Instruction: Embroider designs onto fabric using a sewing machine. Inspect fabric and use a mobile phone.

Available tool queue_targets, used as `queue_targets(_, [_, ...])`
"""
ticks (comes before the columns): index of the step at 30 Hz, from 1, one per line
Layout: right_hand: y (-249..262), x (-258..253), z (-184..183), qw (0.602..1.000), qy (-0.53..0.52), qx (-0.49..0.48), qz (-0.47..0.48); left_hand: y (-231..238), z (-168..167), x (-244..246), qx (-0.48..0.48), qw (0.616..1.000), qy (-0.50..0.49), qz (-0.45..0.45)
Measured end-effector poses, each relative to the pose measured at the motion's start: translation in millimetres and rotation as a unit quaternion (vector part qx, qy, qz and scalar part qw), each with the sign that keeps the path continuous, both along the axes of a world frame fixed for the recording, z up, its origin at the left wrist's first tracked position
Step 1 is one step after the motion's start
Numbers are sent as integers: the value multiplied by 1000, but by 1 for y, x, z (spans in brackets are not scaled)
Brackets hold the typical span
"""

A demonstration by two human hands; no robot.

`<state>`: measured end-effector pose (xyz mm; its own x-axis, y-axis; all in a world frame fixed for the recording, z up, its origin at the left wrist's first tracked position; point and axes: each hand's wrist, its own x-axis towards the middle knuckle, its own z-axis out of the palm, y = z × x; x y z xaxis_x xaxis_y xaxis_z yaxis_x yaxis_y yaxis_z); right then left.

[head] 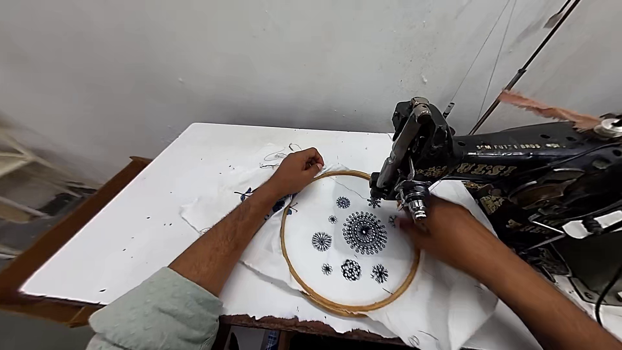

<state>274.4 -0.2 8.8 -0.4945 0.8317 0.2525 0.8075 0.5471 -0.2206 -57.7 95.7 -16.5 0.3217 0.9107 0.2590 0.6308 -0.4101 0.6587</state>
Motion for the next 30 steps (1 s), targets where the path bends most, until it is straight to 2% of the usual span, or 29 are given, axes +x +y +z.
queue_targets(3, [30, -14, 3, 995, 73, -35, -50, -3, -2, 8, 0, 1000, -26, -13])
queue_targets(6, [32, -19, -1, 988, 126, -70, -59, -6, 2, 4, 11, 989, -146, 17])
queue_targets(8, [28, -19, 6, 989, 85, -92, -78, -12, 14, 2, -22, 945, -322, 44])
queue_targets(10, [23, -20, 14, 987, 51, -108, -103, -25, 32, 4, -58, 867, -493, 34])
queue_targets(11, [24, -18, 15, 988, 36, -107, -108, -31, 40, 6, -64, 842, -535, 23])
queue_targets(12, [27, -15, 12, 990, 21, -96, -104, -37, 44, 10, -70, 839, -539, 13])
queue_targets(13, [28, -14, 11, 990, 13, -98, -102, -41, 44, 16, -73, 858, -508, 5])
queue_targets(14, [29, -13, 11, 989, 3, -101, -104, -45, 42, 22, -72, 899, -432, 1])
queue_targets(16, [26, -13, 11, 989, 11, -95, -116, -54, 32, 35, 0, 988, -151, -30])
queue_targets(17, [23, -13, 9, 990, 33, -77, -113, -60, 28, 42, 48, 997, 4, -55])
queue_targets(18, [20, -13, 7, 991, 55, -62, -108, -67, 23, 49, 85, 986, 123, -77])
queue_targets(19, [18, -14, 5, 989, 74, -62, -108, -74, 19, 54, 111, 969, 195, -102])
queue_targets(22, [18, -15, -3, 986, 94, -60, -121, -87, 9, 60, 133, 938, 290, -133])
queue_targets(25, [18, -14, -9, 986, 110, -27, -118, -95, 8, 59, 114, 934, 317, -121])
queue_targets(30, [19, -14, -11, 983, 130, -31, -126, -98, 11, 59, 97, 929, 338, -117])
